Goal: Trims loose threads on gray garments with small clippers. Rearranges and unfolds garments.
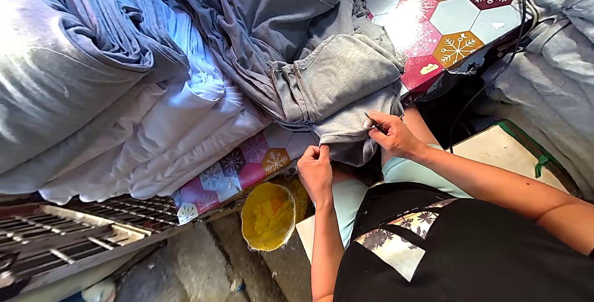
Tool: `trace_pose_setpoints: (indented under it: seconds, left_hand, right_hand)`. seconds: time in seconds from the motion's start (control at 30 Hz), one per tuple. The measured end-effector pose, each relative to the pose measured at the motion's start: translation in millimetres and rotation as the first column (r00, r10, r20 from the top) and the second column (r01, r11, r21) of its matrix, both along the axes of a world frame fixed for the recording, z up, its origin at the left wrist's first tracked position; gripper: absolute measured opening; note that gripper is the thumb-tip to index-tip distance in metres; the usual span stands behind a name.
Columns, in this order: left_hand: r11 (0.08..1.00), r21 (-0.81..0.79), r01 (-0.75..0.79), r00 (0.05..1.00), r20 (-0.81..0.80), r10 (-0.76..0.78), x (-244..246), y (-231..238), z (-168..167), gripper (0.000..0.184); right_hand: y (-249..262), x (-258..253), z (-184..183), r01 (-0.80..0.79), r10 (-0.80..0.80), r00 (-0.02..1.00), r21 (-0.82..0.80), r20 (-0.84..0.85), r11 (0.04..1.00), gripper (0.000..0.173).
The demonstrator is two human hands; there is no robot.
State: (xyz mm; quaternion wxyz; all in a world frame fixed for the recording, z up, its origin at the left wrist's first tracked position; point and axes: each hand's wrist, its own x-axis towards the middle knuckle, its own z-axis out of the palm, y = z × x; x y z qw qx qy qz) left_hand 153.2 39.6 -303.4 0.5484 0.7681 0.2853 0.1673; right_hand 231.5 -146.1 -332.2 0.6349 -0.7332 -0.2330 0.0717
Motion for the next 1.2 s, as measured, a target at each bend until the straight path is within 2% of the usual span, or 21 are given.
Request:
trace_pose_setpoints:
  seconds: [0.03, 0.07, 0.1, 0.13, 0.17, 0.27, 0.37, 0.5, 0.63, 0.7, 0.77, 0.8, 0.87, 0.93, 1.0, 1.07, 1.13, 1.2]
  left_hand:
    - [0.966, -0.260, -0.004, 1.000, -0.012, 0.001, 0, -3, 4, 0.034]
    - [0.876, -0.481, -0.031, 0.999, -0.031, 0.018, 0, -8, 7, 0.038]
    - [0.788, -0.612, -0.068, 0.997, -0.063, 0.038, 0, -13, 9, 0.041]
    - [0.738, -0.667, -0.101, 0.994, -0.092, 0.052, -1, -16, 8, 0.041]
    - [0.734, -0.669, -0.115, 0.993, -0.108, 0.057, -1, -18, 6, 0.038]
    - [0.821, -0.557, -0.123, 0.991, -0.115, 0.070, -1, -17, -1, 0.033]
    - [0.838, -0.531, -0.124, 0.988, -0.143, 0.056, -4, -9, 2, 0.037]
    - [0.684, -0.718, -0.128, 0.976, -0.215, -0.044, -14, -4, 5, 0.049]
    - [0.473, -0.860, -0.194, 0.980, -0.186, 0.064, -21, -15, 4, 0.038]
    - [0.403, -0.899, -0.173, 0.982, -0.125, 0.142, -23, -19, 6, 0.045]
    - [0.380, -0.916, -0.128, 0.983, -0.065, 0.174, -24, -17, 8, 0.058]
    - [0.383, -0.918, -0.104, 0.984, -0.040, 0.171, -24, -17, 8, 0.056]
    - [0.419, -0.902, -0.107, 0.982, -0.031, 0.185, -22, -19, 9, 0.037]
    - [0.434, -0.890, -0.137, 0.976, -0.046, 0.212, -19, -22, 12, 0.027]
    - [0.430, -0.894, -0.124, 0.973, -0.024, 0.229, -20, -25, 19, 0.027]
    - [0.410, -0.906, -0.106, 0.969, -0.002, 0.245, -22, -29, 27, 0.030]
    - [0.399, -0.913, -0.087, 0.968, 0.017, 0.250, -24, -33, 31, 0.030]
    - [0.396, -0.916, -0.073, 0.969, 0.029, 0.245, -25, -36, 32, 0.030]
  right_hand:
    - [1, -2, 0, 0.006, -0.004, 0.996, -0.015, 0.093, 1.000, 0.011]
    - [1, -4, -1, 0.011, -0.006, 0.985, -0.027, 0.170, 1.000, 0.011]
    - [1, -5, -1, 0.020, -0.010, 0.970, -0.037, 0.241, 0.999, 0.011]
    - [1, -7, -3, 0.030, -0.015, 0.952, -0.043, 0.305, 0.999, 0.012]
    - [1, -7, -4, 0.037, -0.017, 0.931, -0.048, 0.364, 0.998, 0.012]
    - [-3, -7, -7, 0.038, 0.005, 0.857, -0.074, 0.515, 0.997, 0.012]
    - [-4, -6, -6, 0.025, 0.035, 0.829, -0.100, 0.558, 0.995, 0.011]
    - [-3, -4, -6, 0.001, 0.032, 0.852, -0.063, 0.522, 0.998, 0.013]
    - [-2, -3, -7, -0.022, 0.039, 0.860, -0.038, 0.509, 0.999, 0.012]
    - [-2, -4, -7, -0.036, 0.053, 0.853, -0.043, 0.520, 0.998, 0.012]
    - [-3, -4, -8, -0.059, 0.080, 0.840, -0.056, 0.537, 0.997, 0.011]
    - [-4, -4, -9, -0.071, 0.095, 0.834, -0.066, 0.544, 0.995, 0.011]
    - [-5, -4, -9, -0.091, 0.131, 0.831, -0.100, 0.540, 0.991, 0.010]
    - [-6, -5, -6, -0.062, 0.139, 0.867, -0.173, 0.479, 0.983, 0.011]
    - [-7, -7, 4, -0.017, 0.117, 0.940, -0.298, 0.320, 0.954, 0.021]
    - [-6, -10, 14, -0.011, 0.099, 0.971, -0.377, 0.216, 0.926, 0.043]
    - [-3, -17, 19, 0.020, 0.091, 0.953, -0.362, 0.289, 0.932, 0.045]
    - [2, -22, 19, 0.073, 0.091, 0.880, -0.321, 0.467, 0.944, 0.040]
